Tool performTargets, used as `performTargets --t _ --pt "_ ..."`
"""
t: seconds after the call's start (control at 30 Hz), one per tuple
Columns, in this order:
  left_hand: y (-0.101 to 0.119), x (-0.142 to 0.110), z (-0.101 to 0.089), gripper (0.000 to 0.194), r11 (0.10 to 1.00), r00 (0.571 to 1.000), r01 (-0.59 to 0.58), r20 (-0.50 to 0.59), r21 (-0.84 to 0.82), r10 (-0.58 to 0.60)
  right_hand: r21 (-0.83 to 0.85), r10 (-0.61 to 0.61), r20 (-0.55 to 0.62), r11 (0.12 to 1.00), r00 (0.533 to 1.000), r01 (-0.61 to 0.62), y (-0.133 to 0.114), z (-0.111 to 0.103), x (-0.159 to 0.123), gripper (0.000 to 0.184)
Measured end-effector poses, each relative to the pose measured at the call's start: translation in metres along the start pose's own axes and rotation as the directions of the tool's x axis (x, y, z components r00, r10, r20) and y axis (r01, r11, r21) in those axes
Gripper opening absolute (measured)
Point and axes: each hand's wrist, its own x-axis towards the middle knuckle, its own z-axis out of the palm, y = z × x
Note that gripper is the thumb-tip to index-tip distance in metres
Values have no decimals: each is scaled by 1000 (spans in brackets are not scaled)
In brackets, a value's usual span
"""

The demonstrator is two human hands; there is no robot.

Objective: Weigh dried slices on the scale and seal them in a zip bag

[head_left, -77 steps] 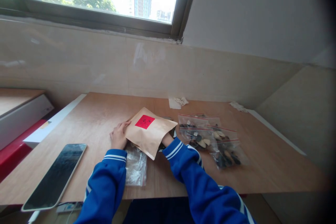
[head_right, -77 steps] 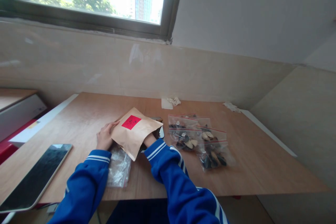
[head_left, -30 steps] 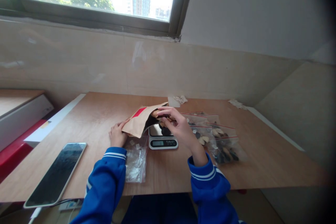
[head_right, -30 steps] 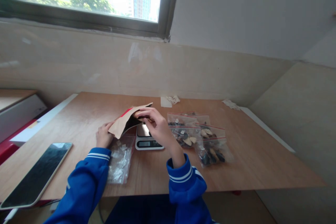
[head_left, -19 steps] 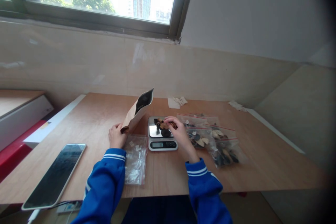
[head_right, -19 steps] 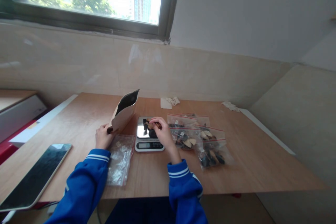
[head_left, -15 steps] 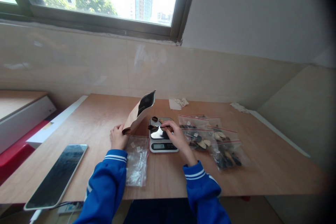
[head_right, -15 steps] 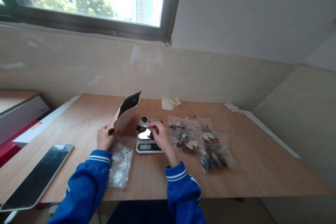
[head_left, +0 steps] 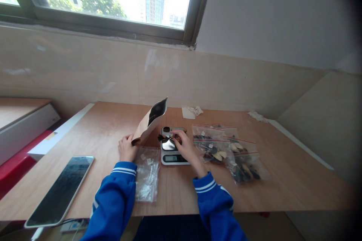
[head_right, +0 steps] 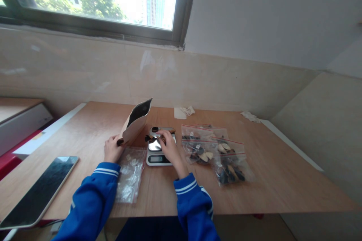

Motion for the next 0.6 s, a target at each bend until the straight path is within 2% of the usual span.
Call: performTargets --t 0.13,0.23,0.33,0.43,0.6 --pt "0 0 -1 43 1000 1000 2 5 11 -2 -27 -36 3 999 999 36 -6 5 2 27" --pt "0 0 -1 43 1000 1000 4 6 10 -4 -36 -22 -75 999 997 20 -6 4 1 28" --pt "0 -1 0 41 1000 1000 0 0 4 0 41 49 -201 998 978 -42 -3 1 -1 34" --pt "0 -1 0 41 1000 1000 -4 1 8 4 178 151 -278 979 949 -103 1 -2 -5 41" --pt "-1 0 2 43 1000 1000 -15 -4 22 15 230 222 -381 963 898 -141 7 -8 -13 34"
